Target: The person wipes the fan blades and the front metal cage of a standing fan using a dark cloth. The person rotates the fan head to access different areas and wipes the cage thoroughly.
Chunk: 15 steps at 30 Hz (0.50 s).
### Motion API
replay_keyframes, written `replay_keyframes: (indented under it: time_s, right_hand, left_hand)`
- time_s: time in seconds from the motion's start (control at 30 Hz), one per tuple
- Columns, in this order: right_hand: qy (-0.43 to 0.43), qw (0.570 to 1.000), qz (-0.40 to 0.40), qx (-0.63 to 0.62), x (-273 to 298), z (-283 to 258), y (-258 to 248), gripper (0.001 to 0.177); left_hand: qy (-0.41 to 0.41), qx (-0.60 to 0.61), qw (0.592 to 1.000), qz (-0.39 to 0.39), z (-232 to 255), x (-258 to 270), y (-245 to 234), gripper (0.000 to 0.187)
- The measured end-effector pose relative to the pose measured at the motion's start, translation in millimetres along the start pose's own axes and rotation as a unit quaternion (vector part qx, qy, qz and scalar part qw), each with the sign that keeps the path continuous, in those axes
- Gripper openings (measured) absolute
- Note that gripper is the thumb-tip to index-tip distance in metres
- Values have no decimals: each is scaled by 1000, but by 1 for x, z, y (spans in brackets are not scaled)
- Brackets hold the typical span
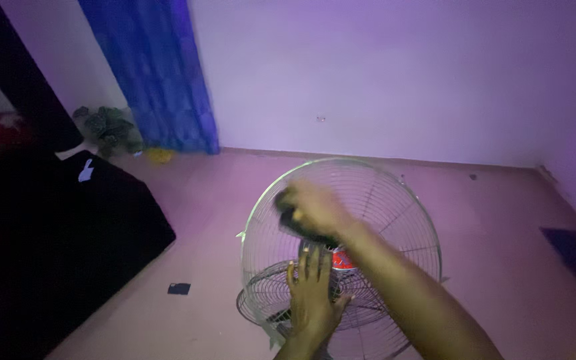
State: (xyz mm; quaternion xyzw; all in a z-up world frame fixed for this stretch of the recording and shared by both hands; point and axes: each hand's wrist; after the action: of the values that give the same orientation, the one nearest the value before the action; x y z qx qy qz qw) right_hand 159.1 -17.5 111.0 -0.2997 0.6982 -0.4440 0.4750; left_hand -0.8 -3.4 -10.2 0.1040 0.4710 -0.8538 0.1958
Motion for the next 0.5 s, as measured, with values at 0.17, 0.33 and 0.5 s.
replay_keyframes:
  time_s: [0.17, 0.33, 0.5]
  right_hand:
    - [241, 958, 111, 113, 14, 34, -32, 40]
    - [145, 988, 51, -22, 43, -16, -9, 57]
    - [99, 992, -81, -12, 54, -24, -12, 47]
  left_hand:
    - [11, -16, 999, -26, 7, -5, -11, 108]
    - [-4, -29, 999, -41, 9, -1, -17, 98]
    - [-6, -32, 998, -61, 7, -2, -14, 101]
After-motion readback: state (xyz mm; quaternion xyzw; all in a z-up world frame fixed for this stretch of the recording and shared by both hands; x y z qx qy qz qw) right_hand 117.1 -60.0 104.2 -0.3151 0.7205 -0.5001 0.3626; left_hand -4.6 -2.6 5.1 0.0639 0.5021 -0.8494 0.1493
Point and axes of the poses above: each hand's wrist, its own x-axis away from the middle knuckle, its own y-axis out of the palm, z = x × y, and after that the axes turned 3 degrees about z, right-handed
